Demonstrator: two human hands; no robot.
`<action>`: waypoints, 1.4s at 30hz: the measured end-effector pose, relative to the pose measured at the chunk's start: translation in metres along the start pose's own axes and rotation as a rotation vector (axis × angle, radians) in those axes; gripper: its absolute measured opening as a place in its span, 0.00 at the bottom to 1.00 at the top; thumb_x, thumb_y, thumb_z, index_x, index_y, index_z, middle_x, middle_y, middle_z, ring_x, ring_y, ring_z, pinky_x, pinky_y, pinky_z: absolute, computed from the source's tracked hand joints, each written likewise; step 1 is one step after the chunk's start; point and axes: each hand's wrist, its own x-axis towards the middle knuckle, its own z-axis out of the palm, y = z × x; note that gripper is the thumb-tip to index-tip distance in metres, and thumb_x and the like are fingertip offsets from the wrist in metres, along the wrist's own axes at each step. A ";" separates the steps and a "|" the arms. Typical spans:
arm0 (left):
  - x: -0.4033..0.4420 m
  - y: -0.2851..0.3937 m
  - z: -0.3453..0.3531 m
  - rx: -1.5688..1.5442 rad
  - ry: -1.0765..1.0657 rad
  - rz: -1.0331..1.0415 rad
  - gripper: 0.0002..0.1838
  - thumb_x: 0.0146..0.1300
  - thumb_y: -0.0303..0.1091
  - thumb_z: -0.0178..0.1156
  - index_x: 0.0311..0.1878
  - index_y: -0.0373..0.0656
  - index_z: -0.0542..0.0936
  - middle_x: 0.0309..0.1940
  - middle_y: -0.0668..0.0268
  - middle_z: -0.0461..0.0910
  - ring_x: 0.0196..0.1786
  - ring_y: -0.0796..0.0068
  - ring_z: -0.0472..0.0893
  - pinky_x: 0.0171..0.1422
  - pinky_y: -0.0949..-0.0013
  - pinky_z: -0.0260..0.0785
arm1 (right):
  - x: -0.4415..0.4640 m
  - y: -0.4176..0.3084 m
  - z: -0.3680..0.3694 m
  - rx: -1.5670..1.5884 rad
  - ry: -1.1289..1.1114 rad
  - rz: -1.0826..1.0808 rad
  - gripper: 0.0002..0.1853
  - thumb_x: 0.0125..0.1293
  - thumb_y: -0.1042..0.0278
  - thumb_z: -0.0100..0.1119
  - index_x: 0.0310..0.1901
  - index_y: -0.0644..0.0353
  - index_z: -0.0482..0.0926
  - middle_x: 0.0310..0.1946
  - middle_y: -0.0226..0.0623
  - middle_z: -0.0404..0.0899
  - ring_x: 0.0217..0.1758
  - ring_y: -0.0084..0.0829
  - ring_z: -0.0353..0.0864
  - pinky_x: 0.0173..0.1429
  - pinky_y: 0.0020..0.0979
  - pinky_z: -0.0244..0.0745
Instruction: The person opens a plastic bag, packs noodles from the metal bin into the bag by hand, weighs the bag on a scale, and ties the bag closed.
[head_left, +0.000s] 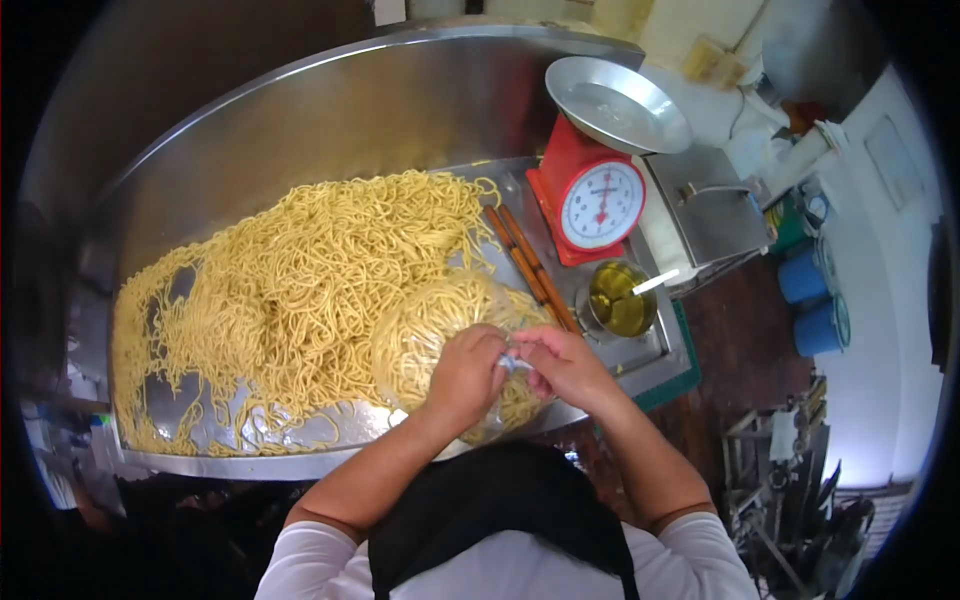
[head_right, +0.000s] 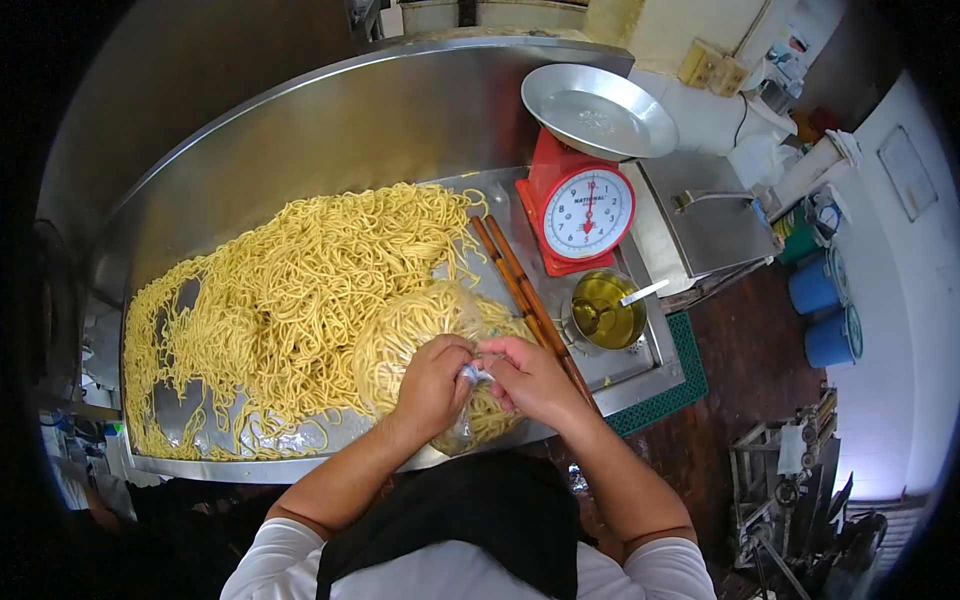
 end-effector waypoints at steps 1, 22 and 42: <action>0.003 0.000 -0.003 -0.027 -0.076 -0.023 0.14 0.45 0.22 0.62 0.38 0.41 0.78 0.37 0.56 0.77 0.43 0.51 0.77 0.49 0.55 0.69 | -0.004 -0.005 0.005 -0.003 0.026 -0.048 0.13 0.71 0.60 0.55 0.47 0.61 0.78 0.22 0.26 0.73 0.22 0.18 0.71 0.26 0.25 0.67; -0.001 -0.011 0.000 -0.405 -0.123 -0.370 0.17 0.58 0.22 0.60 0.52 0.40 0.77 0.36 0.61 0.81 0.37 0.73 0.80 0.42 0.70 0.73 | -0.007 -0.019 0.006 -0.872 0.315 -0.948 0.09 0.57 0.68 0.66 0.41 0.54 0.82 0.40 0.36 0.82 0.42 0.39 0.83 0.44 0.37 0.78; -0.010 -0.004 0.001 0.004 0.043 0.034 0.11 0.48 0.23 0.62 0.38 0.41 0.79 0.30 0.57 0.74 0.37 0.51 0.75 0.42 0.56 0.69 | 0.009 0.005 -0.002 -0.066 -0.078 0.019 0.11 0.72 0.68 0.48 0.47 0.62 0.79 0.32 0.36 0.81 0.30 0.25 0.79 0.34 0.27 0.74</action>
